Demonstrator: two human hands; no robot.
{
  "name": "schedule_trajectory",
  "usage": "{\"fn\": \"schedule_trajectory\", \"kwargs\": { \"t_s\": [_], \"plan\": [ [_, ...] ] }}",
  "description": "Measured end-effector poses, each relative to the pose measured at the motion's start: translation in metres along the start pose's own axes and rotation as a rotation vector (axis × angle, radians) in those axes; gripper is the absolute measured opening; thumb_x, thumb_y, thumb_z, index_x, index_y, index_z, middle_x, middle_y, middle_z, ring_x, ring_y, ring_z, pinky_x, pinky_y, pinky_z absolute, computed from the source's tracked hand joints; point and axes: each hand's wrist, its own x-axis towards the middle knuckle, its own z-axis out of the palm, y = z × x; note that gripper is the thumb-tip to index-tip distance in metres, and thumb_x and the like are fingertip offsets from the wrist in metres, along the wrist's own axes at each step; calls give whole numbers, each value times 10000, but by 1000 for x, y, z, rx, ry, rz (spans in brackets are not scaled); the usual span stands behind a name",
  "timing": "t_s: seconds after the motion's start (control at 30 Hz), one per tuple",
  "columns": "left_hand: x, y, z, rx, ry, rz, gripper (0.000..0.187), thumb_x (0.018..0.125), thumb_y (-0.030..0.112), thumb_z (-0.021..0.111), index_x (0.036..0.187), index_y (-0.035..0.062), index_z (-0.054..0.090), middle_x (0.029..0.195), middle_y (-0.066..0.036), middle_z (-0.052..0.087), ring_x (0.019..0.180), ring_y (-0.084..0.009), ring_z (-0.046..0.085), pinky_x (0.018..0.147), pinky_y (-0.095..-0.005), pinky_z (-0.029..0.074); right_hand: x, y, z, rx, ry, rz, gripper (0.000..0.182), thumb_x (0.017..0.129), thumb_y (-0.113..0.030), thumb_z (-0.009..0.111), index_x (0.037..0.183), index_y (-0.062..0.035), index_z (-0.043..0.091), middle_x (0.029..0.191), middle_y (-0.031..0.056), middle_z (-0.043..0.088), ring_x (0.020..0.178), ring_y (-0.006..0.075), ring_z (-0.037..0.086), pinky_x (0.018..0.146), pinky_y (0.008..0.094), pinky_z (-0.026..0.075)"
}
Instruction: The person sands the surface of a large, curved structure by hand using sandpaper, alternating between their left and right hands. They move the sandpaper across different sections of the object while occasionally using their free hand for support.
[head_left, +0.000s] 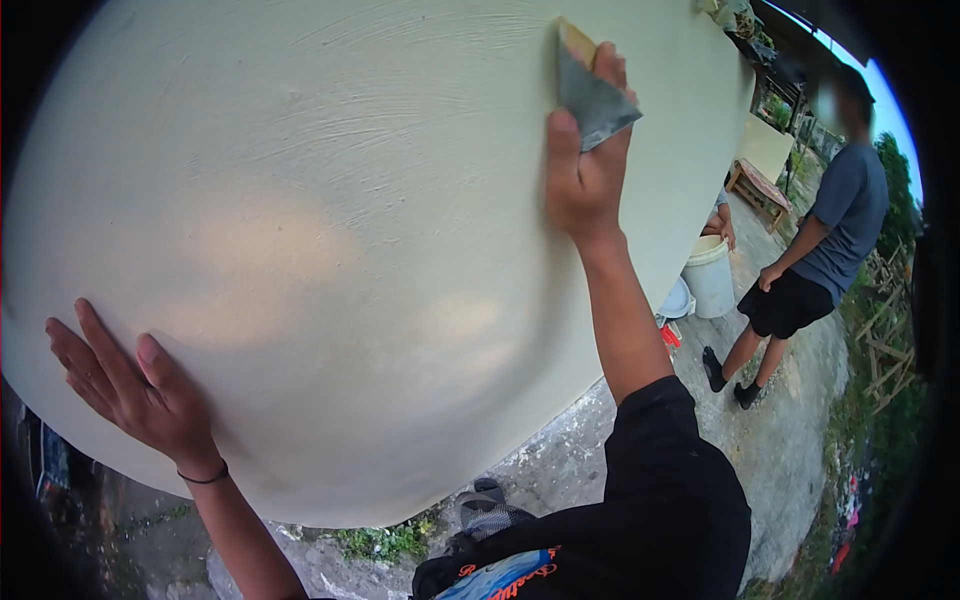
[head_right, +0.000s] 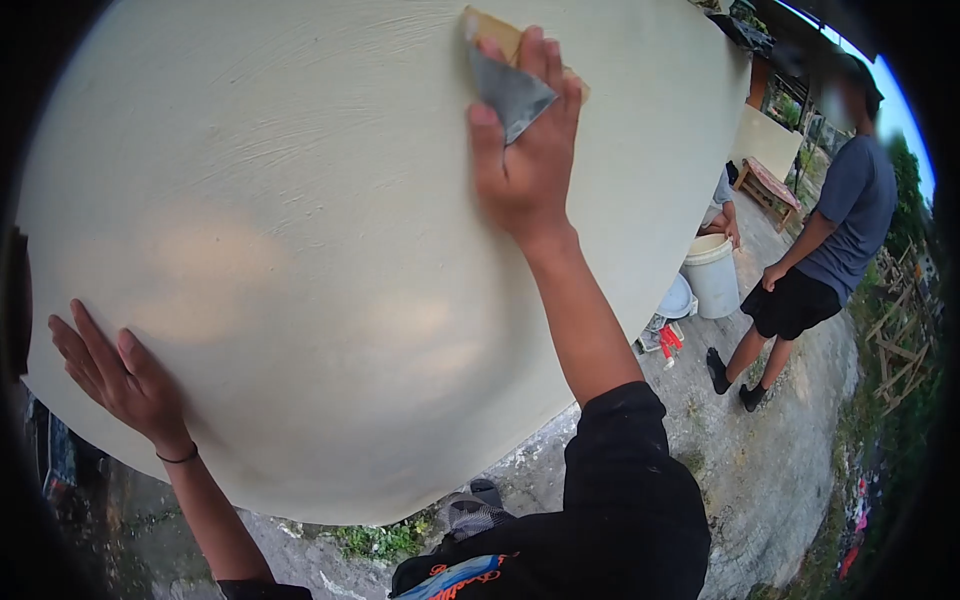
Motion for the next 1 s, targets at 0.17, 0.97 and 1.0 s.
{"fn": "schedule_trajectory", "kwargs": {
  "t_s": [0.17,0.97,1.0],
  "plan": [
    [0,0,-2,-1,-22,-6,510,968,406,331,1390,142,440,1484,-81,342,1393,-238,274,1136,-451,139,35,-14,17,-54,145,250,479,976,-323,406,1392,-85,397,1504,164,257,1391,376,193,1125,468,79],
    [73,16,-90,-840,11,195,523,964,332,400,1354,-17,391,1348,-234,452,1260,-384,437,1063,-536,327,36,-21,26,0,16,-136,620,948,-359,505,1401,24,325,1478,187,294,1387,370,178,1129,423,123],
    [72,20,-91,-847,6,194,521,964,330,400,1353,-16,393,1349,-234,451,1261,-384,436,1064,-536,327,39,-17,23,-8,43,-129,673,932,-383,536,1413,26,304,1485,187,283,1388,381,168,1132,425,117]
  ]
}}
